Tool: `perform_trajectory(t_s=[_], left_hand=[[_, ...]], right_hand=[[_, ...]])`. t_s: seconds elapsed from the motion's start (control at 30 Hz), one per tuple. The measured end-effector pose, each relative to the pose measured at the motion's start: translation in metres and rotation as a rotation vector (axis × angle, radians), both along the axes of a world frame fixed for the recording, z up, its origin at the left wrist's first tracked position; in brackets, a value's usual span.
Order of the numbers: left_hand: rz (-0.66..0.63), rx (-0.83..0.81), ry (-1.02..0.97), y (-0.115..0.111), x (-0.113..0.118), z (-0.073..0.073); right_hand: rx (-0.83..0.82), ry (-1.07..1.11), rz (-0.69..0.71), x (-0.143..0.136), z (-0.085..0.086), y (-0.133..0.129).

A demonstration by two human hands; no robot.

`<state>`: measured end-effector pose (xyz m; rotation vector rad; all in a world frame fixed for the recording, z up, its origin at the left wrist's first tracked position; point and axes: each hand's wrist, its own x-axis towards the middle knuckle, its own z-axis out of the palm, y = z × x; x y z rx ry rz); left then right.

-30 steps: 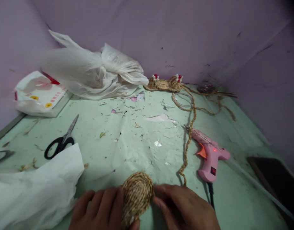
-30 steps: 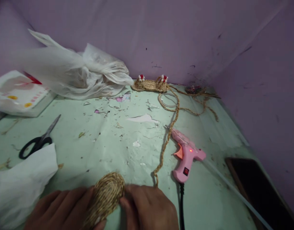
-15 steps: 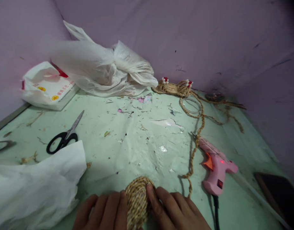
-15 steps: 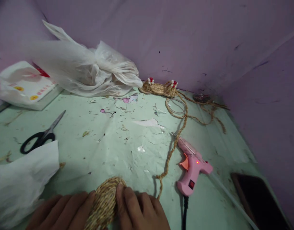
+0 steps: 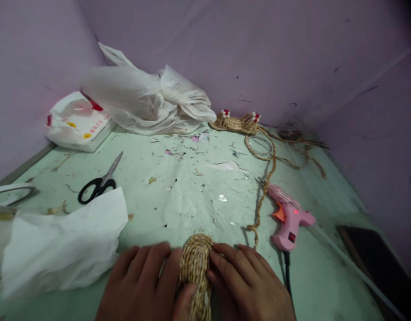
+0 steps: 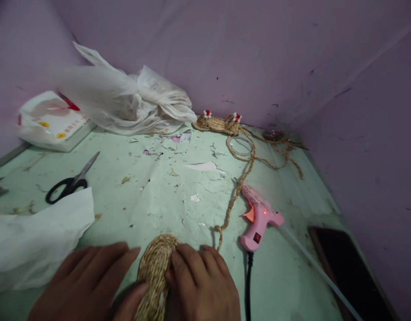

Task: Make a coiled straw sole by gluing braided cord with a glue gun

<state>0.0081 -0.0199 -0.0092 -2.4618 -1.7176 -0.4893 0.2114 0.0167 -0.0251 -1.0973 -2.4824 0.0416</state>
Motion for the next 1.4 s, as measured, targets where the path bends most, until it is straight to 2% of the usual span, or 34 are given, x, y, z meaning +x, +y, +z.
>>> perform_trajectory(t_s=[0.07,0.2,0.4,0.57,0.7,0.83,0.97,1.1,1.2,1.3,1.4], left_hand=[[-0.023,0.002,-0.046,0.007,0.001,0.001],[-0.033,-0.129,-0.102,0.017,0.008,0.004],[-0.084,-0.181,0.042,0.023,0.012,0.009],[-0.171,-0.147,0.118,0.025,0.006,0.004],[-0.161,-0.156,0.145,0.025,0.007,0.003],[-0.168,-0.209,0.156,0.026,0.014,0.01],[-0.153,-0.223,0.076,0.023,0.016,0.013],[-0.088,-0.105,-0.036,0.014,0.014,0.01],[-0.014,-0.04,-0.032,0.008,0.018,0.011],[-0.016,-0.118,0.009,0.009,0.024,0.015],[-0.075,-0.179,-0.018,0.012,0.025,0.018]], right_hand=[[-0.017,-0.004,0.007,0.0,-0.001,-0.002],[-0.044,0.06,0.011,-0.001,-0.004,-0.003],[-0.019,0.131,-0.013,-0.004,-0.006,-0.002],[-0.055,0.172,-0.069,-0.006,-0.004,-0.003],[-0.045,0.171,-0.073,-0.007,-0.002,-0.003],[-0.044,0.179,-0.07,-0.008,-0.002,-0.004],[-0.038,0.232,-0.07,-0.01,0.0,-0.004],[-0.035,0.256,-0.068,-0.013,0.004,-0.005],[-0.02,0.283,-0.076,-0.016,0.005,-0.007],[-0.053,0.313,-0.094,-0.019,0.006,-0.009],[-0.14,0.32,-0.089,-0.018,0.007,-0.009]])
